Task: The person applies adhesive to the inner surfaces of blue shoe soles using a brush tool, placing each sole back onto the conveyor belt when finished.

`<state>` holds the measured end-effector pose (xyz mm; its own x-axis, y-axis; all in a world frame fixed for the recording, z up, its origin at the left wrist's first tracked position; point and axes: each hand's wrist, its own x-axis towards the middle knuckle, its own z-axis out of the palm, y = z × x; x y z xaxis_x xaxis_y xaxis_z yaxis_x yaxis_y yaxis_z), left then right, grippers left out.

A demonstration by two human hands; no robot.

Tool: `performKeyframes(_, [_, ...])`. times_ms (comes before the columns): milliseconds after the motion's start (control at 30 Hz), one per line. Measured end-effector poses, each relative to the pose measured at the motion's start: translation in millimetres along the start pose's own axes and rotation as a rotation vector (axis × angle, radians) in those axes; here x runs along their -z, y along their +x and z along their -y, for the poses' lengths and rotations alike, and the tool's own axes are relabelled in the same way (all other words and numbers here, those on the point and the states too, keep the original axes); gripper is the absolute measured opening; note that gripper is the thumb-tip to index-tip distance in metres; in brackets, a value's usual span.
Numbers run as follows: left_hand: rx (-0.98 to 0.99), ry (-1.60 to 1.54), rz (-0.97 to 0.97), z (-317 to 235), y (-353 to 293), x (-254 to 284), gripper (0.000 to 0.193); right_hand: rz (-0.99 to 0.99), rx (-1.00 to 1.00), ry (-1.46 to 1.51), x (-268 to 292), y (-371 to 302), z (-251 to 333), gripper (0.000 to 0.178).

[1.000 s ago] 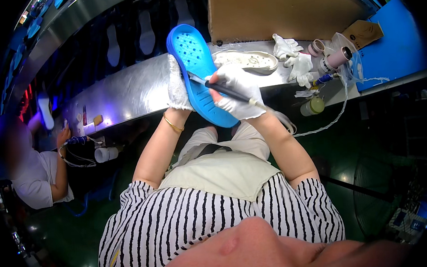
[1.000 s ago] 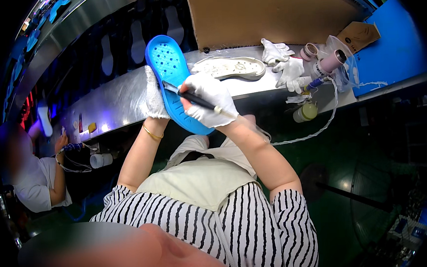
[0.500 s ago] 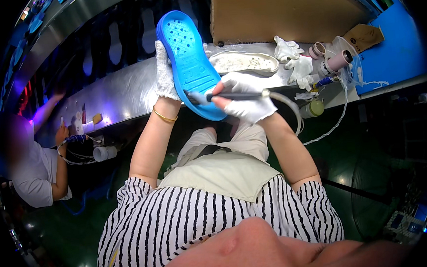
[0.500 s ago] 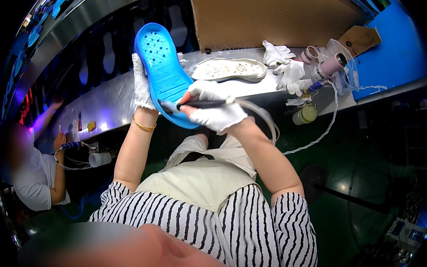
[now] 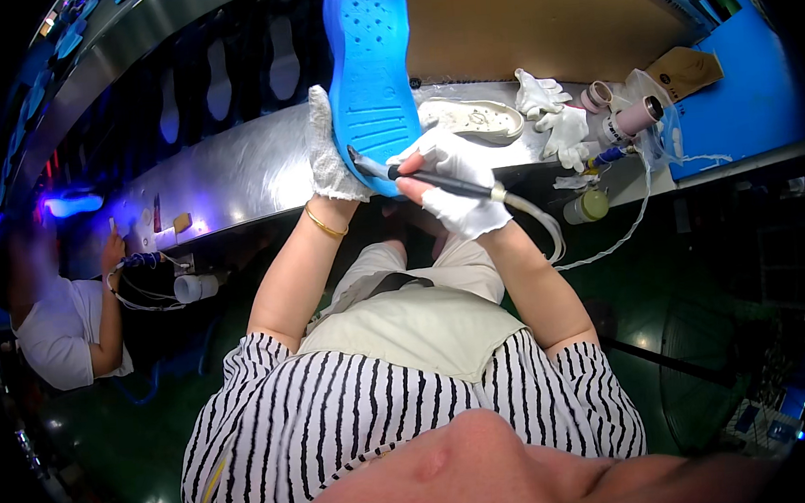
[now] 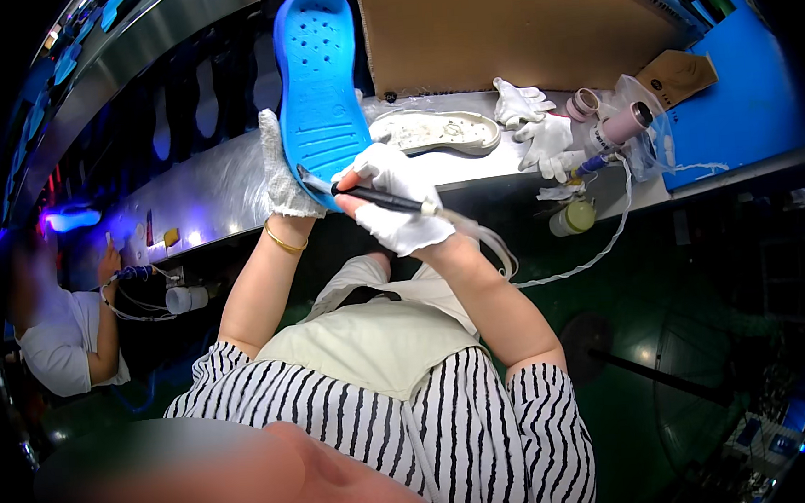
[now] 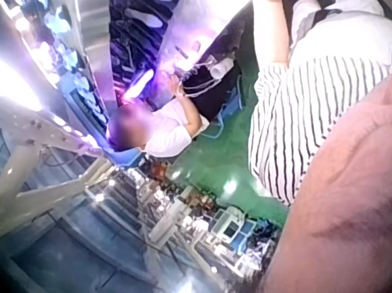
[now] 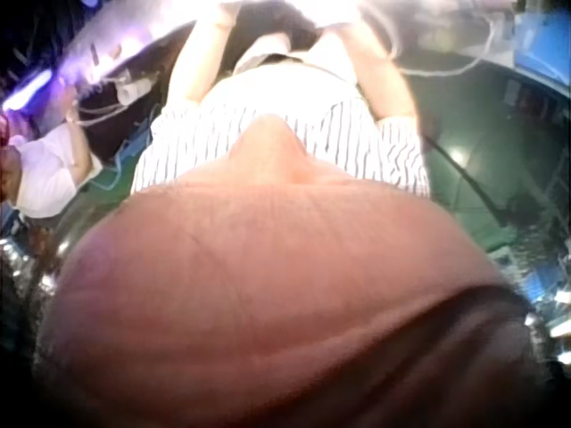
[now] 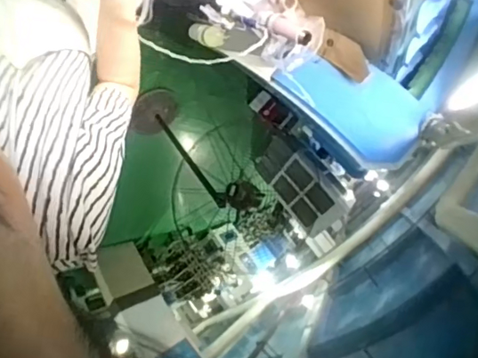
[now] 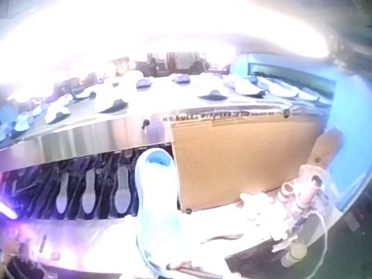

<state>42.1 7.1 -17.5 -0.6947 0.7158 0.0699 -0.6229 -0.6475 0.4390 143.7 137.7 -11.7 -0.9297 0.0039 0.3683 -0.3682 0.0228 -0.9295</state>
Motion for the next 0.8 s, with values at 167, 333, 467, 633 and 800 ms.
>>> performKeyframes(167, [-0.169,0.131,0.032,-0.5,-1.1,-4.0,0.092,-0.16,0.008,-0.04,8.4,7.1,-1.9,0.012])
performKeyframes(333, [-0.116,0.06,0.058,-7.8,2.7,1.0,0.092,-0.03,-0.055,0.015,-7.2,1.2,-1.0,0.012])
performKeyframes(467, [-0.121,0.051,0.124,-11.4,2.4,-2.1,0.094,-0.142,-0.29,0.153,5.8,4.4,5.9,0.011])
performKeyframes(633, [-0.111,0.123,0.115,-18.4,9.0,1.3,0.093,0.022,-0.105,0.051,6.3,2.9,-4.5,0.014])
performKeyframes(800, [0.011,-0.184,0.346,-26.9,12.9,3.9,0.092,-0.057,-0.081,0.015,13.5,12.5,2.9,0.014])
